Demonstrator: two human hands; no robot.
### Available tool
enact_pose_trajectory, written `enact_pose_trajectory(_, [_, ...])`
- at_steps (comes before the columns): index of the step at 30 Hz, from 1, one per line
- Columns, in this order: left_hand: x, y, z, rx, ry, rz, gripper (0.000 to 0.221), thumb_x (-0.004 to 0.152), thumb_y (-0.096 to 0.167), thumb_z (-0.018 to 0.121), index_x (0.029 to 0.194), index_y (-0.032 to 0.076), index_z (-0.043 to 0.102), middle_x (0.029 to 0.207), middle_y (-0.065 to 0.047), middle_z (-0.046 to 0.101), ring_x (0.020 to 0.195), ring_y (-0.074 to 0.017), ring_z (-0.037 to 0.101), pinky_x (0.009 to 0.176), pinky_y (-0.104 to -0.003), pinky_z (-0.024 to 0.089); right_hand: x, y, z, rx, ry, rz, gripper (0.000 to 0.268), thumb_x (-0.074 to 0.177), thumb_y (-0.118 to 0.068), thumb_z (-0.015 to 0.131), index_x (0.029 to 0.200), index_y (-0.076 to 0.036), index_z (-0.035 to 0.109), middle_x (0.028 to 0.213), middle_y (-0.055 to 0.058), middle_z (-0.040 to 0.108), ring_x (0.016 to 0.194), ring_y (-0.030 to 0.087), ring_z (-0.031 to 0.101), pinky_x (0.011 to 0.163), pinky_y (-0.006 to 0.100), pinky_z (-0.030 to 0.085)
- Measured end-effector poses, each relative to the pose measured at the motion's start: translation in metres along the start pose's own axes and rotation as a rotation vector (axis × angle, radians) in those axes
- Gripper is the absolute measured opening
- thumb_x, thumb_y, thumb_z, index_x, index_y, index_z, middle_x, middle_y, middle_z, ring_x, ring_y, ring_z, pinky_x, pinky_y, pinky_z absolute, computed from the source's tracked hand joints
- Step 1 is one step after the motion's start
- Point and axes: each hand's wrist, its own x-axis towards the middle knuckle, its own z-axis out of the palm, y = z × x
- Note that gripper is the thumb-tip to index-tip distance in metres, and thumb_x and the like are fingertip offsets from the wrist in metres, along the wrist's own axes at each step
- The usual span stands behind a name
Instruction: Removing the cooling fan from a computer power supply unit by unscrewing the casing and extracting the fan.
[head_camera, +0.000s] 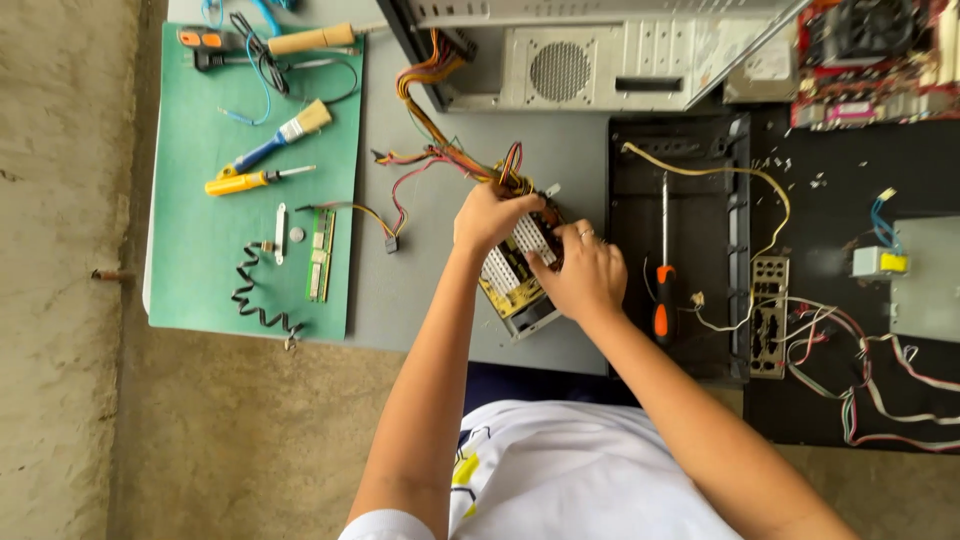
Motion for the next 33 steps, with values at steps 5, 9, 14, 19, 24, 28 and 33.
enact_pose_trajectory(5, [0.004, -0.007, 0.006, 0.052, 0.01, 0.061, 0.056, 0.06, 0.051, 0.07, 0.093, 0.005, 0.072, 0.088, -0.018, 0.068, 0.093, -0.0382, 0.065, 0.08, -0.046, 0.049, 0.0, 0.001, 0.006, 0.058, -0.057, 0.088, 0.052, 0.079, -0.059, 0.056, 0.109, -0.016, 0.056, 0.11, 0.005, 0.057, 0.095, 0.035, 0.067, 0.09, 0.048, 0.045])
enact_pose_trajectory(9, [0.001, -0.008, 0.011, 0.101, 0.075, 0.07, 0.058, 0.064, 0.052, 0.065, 0.094, 0.003, 0.07, 0.087, -0.017, 0.068, 0.09, -0.0361, 0.067, 0.079, -0.047, 0.05, -0.004, 0.001, 0.008, 0.051, -0.033, 0.074, 0.051, 0.078, -0.057, 0.056, 0.108, -0.016, 0.056, 0.11, 0.005, 0.056, 0.094, 0.035, 0.067, 0.088, 0.047, 0.046])
enact_pose_trajectory(14, [0.011, -0.019, 0.014, 0.146, 0.092, 0.157, 0.065, 0.062, 0.056, 0.069, 0.092, -0.001, 0.07, 0.086, -0.019, 0.065, 0.089, -0.0378, 0.066, 0.079, -0.048, 0.051, 0.0, -0.003, 0.004, 0.04, -0.025, 0.067, 0.048, 0.077, -0.053, 0.059, 0.105, -0.014, 0.06, 0.107, 0.005, 0.056, 0.09, 0.034, 0.068, 0.084, 0.046, 0.046])
enact_pose_trajectory(19, [0.016, -0.023, 0.017, 0.09, 0.098, 0.163, 0.058, 0.064, 0.054, 0.069, 0.086, 0.0, 0.069, 0.078, -0.016, 0.064, 0.081, -0.0351, 0.065, 0.074, -0.045, 0.05, 0.0, 0.002, 0.01, 0.024, -0.023, 0.061, 0.049, 0.077, -0.056, 0.058, 0.104, -0.015, 0.058, 0.106, 0.005, 0.055, 0.09, 0.034, 0.068, 0.083, 0.046, 0.047])
enact_pose_trajectory(24, [0.024, -0.024, 0.014, 0.127, 0.055, 0.108, 0.064, 0.065, 0.065, 0.063, 0.085, 0.004, 0.071, 0.081, -0.016, 0.066, 0.086, -0.0352, 0.066, 0.075, -0.043, 0.05, 0.0, 0.004, 0.015, 0.039, 0.018, 0.044, 0.049, 0.078, -0.061, 0.057, 0.098, -0.017, 0.053, 0.101, 0.006, 0.056, 0.09, 0.037, 0.067, 0.083, 0.046, 0.047])
enact_pose_trajectory(28, [0.017, -0.011, 0.009, 0.075, 0.035, 0.035, 0.067, 0.068, 0.073, 0.05, 0.073, 0.009, 0.068, 0.08, -0.014, 0.065, 0.087, -0.0322, 0.066, 0.077, -0.041, 0.048, -0.001, 0.004, 0.01, 0.032, 0.013, 0.052, 0.049, 0.079, -0.059, 0.058, 0.105, -0.019, 0.049, 0.102, 0.006, 0.056, 0.093, 0.035, 0.067, 0.084, 0.046, 0.047])
enact_pose_trajectory(33, [0.0, 0.003, 0.01, 0.297, 0.113, 0.07, 0.08, 0.077, 0.075, 0.04, 0.09, 0.001, 0.067, 0.102, -0.021, 0.066, 0.1, -0.0363, 0.065, 0.085, -0.044, 0.049, 0.0, -0.002, -0.009, 0.118, -0.015, 0.068, 0.048, 0.085, -0.055, 0.058, 0.116, -0.022, 0.044, 0.103, 0.003, 0.058, 0.096, 0.033, 0.066, 0.084, 0.045, 0.045])
